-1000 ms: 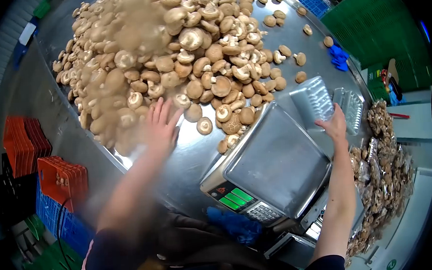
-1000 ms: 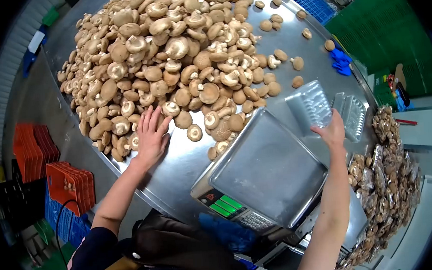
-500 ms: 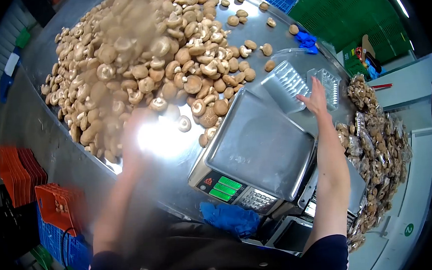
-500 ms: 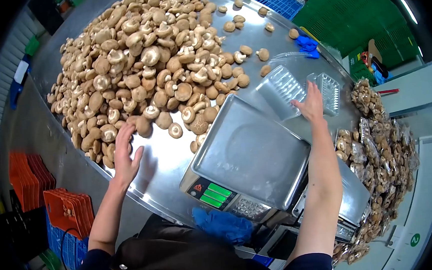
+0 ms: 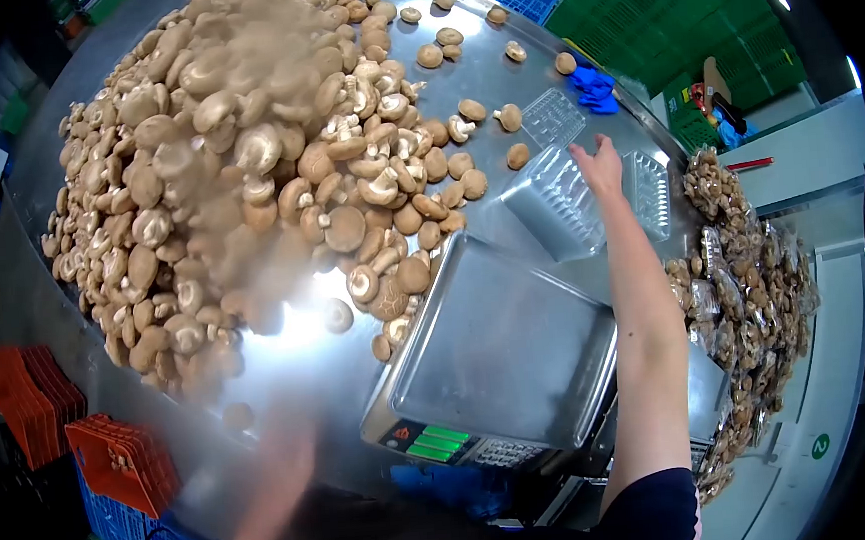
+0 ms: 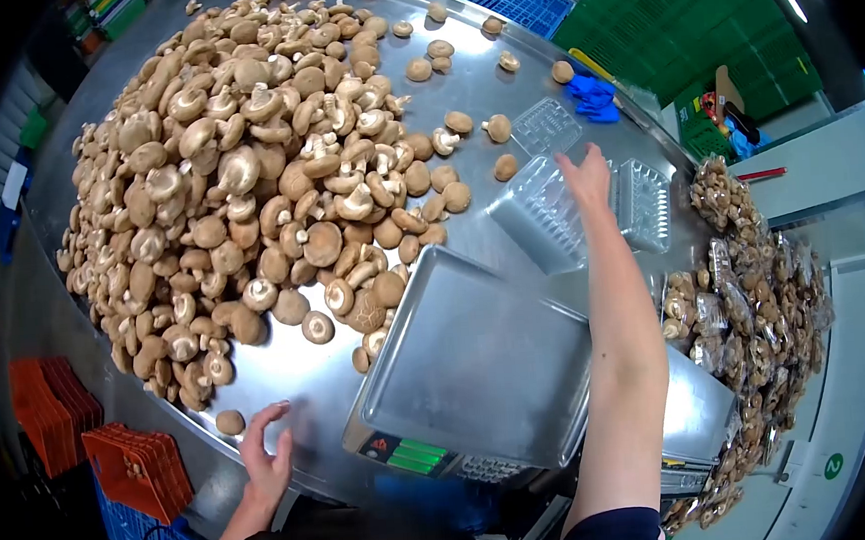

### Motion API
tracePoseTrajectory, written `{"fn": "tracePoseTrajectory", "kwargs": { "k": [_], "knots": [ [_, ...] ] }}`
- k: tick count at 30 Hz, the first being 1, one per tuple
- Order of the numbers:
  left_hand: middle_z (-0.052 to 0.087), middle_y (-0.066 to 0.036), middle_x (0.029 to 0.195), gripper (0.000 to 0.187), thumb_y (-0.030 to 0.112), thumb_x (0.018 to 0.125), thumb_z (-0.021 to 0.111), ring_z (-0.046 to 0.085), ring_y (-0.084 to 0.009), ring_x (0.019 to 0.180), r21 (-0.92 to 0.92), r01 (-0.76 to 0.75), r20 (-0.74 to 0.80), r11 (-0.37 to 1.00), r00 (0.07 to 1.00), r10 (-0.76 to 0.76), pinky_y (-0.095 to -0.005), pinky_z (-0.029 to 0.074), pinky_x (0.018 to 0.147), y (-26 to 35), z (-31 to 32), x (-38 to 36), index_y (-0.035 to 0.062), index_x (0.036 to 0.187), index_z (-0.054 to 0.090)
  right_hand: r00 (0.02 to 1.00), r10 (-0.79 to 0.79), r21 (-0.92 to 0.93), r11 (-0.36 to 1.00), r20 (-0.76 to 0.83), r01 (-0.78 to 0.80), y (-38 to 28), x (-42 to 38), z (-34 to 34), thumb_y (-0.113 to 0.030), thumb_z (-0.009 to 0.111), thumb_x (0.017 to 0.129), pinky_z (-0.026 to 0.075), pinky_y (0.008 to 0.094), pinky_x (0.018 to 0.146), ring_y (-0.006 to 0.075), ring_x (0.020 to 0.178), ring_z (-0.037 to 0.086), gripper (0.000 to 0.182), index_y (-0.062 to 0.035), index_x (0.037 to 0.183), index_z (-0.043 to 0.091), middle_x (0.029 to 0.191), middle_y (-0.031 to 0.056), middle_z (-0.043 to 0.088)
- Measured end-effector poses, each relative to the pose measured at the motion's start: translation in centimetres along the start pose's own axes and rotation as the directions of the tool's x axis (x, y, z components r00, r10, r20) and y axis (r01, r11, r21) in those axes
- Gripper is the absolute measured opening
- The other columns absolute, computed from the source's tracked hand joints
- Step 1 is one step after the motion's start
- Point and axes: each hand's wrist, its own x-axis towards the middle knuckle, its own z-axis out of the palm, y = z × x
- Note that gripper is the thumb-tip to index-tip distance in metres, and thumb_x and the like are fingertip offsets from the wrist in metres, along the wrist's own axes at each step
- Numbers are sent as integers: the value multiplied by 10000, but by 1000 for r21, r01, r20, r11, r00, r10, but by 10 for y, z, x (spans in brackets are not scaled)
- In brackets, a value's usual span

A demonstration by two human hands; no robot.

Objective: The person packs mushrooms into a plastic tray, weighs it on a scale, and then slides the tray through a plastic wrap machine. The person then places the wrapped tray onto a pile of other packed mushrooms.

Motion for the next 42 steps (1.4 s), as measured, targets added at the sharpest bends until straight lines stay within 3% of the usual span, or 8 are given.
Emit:
{"fn": "tracePoseTrajectory", "kwargs": {
  "k": [7,9,13,15,19,23,35,42],
  "knots": [
    [660,-172,1035,302,-37,801,592,642,-263,963,-7,-60,148,998,987,60,-339,477,887,19,13,41,-40,1101,567,947,291,-172,948,138,-266,-22,80,60,-665,677,683,402,400,1026,382,1225,506,1029,136,1288,451,1306,284,517],
    [671,-169,1016,287,-32,801,601,649,-290,950,-122,-22,168,992,985,43,-357,488,878,23,15,55,-29,1088,579,923,354,-267,913,148,-308,-18,105,91,-720,634,681,399,393,1031,385,1244,489,1072,144,1290,456,1332,283,494],
    [680,-151,1006,268,-21,812,609,654,-299,950,-125,-6,198,992,980,31,-369,499,868,18,18,73,-21,1079,590,877,431,-570,784,214,-246,-15,132,129,-814,552,662,389,419,1048,339,1302,442,1089,55,1316,500,1432,218,414],
    [685,-186,930,267,-44,797,592,672,-284,868,-104,-54,176,993,982,72,-338,513,814,17,20,80,-40,1063,576,835,532,-529,754,143,-390,-21,131,135,-763,655,625,413,424,1032,314,1299,447,1100,22,1368,451,1470,164,371],
    [677,-148,1019,200,-1,844,591,655,-291,972,-137,118,263,983,962,-79,-353,505,863,23,20,87,1,1038,640,771,623,-325,762,132,-560,-27,123,110,-667,819,511,441,408,1016,319,1296,442,1194,46,1376,408,1501,149,303],
    [692,-162,906,163,-38,805,601,672,-281,844,-78,-24,246,997,968,43,-329,520,789,19,23,83,-40,965,630,739,636,-347,760,225,-549,-12,125,112,-719,797,492,422,414,1030,323,1312,422,1229,61,1363,419,1504,163,296],
    [698,-145,880,133,-31,818,598,672,-239,808,-102,90,189,991,980,-69,-303,517,770,20,32,81,-30,941,648,744,634,-420,746,210,-517,8,150,151,-719,746,585,377,464,1057,356,1316,411,1348,-81,1513,6,1485,232,299],
    [699,-141,886,125,-36,831,594,670,-227,814,-116,95,220,989,973,-68,-299,513,769,27,40,87,-28,944,647,784,571,-436,787,244,-437,-20,130,112,-522,721,658,387,450,1042,350,1308,427,1166,-60,1502,62,1463,213,357]
  ]
}}
